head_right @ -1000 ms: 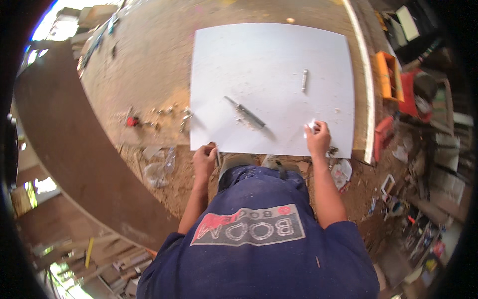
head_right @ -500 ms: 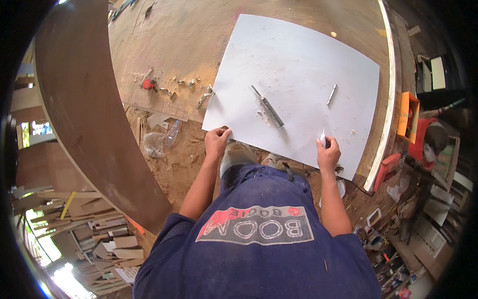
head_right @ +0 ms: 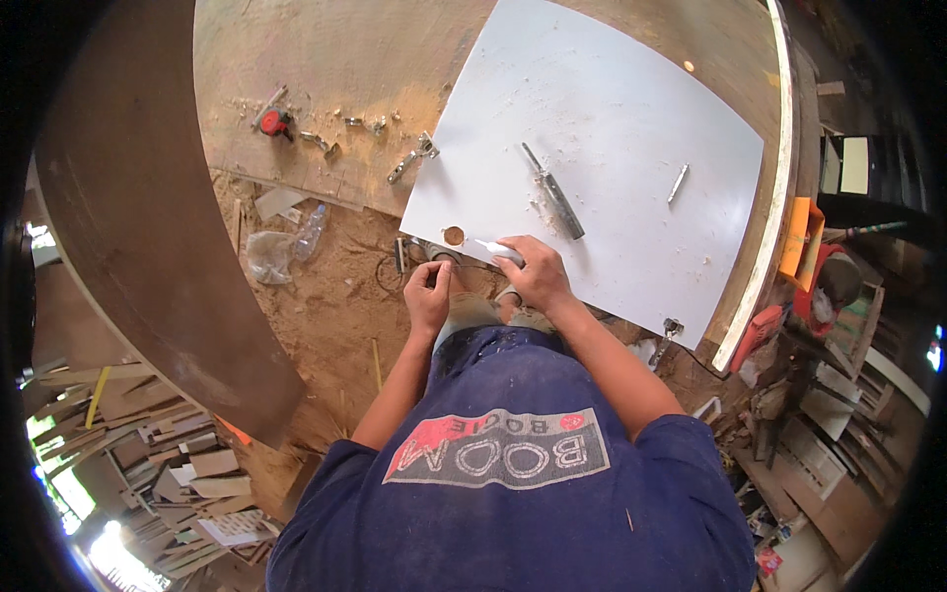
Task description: The person attaches metal hinges to a white cabinet door using a screwdriver and then attaches the door to a wooden cabinet frame by screwing the hinges into place.
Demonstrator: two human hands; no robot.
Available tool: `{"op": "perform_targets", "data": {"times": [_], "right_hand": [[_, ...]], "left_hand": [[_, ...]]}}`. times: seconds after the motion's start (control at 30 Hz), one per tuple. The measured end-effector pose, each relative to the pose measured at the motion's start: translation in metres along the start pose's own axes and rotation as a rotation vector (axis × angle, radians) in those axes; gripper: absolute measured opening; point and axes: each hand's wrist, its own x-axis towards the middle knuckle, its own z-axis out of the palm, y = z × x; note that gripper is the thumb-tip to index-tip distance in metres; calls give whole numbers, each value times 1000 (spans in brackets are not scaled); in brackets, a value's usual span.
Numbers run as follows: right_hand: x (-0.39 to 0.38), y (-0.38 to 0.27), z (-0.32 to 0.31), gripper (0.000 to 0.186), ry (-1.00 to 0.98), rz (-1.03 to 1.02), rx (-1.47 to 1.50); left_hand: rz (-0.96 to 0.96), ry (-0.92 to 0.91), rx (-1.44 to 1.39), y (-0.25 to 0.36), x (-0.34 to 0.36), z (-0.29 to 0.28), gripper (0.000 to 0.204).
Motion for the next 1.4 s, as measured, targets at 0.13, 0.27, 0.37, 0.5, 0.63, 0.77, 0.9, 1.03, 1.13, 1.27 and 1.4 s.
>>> {"op": "perform_targets", "data": {"times": [0.13, 0.27, 0.37, 0.5, 0.63, 0.77, 0.9, 1.03, 1.13, 1.27, 1.4], "right_hand": [[11, -15, 15, 25, -36, 36, -121], [13, -13, 27, 24, 9, -14, -184], [17, -21, 30, 23, 1, -1, -213], [19, -25, 31, 23, -6, -7, -230], [26, -39, 30, 23, -42, 32, -234], [34, -36, 31, 23, -78, -2, -271], [40, -52, 30, 24, -111, 10, -279], [42, -57, 31, 23, -135, -26, -317], [44, -54, 32, 22, -130, -41, -316], [44, -54, 35, 20, -130, -42, -319], [44, -53, 36, 19, -129, -31, -334]], "left_hand": [[-72, -30, -41, -23, 2, -10, 21], [-87, -13, -37, -35, 3, -20, 21], [-93, -2, -42, -44, 4, -28, 22], [-137, -6, -73, -49, 6, -40, 19], [-129, 38, -92, -56, 2, -48, 20], [-147, 55, -98, -62, -7, -51, 21], [-189, 55, -94, -64, -15, -52, 22], [-187, 67, -103, -66, -18, -49, 22], [-187, 62, -118, -64, -18, -46, 22], [-176, 76, -121, -66, -19, -45, 21], [-181, 89, -132, -66, -18, -43, 20]]}}
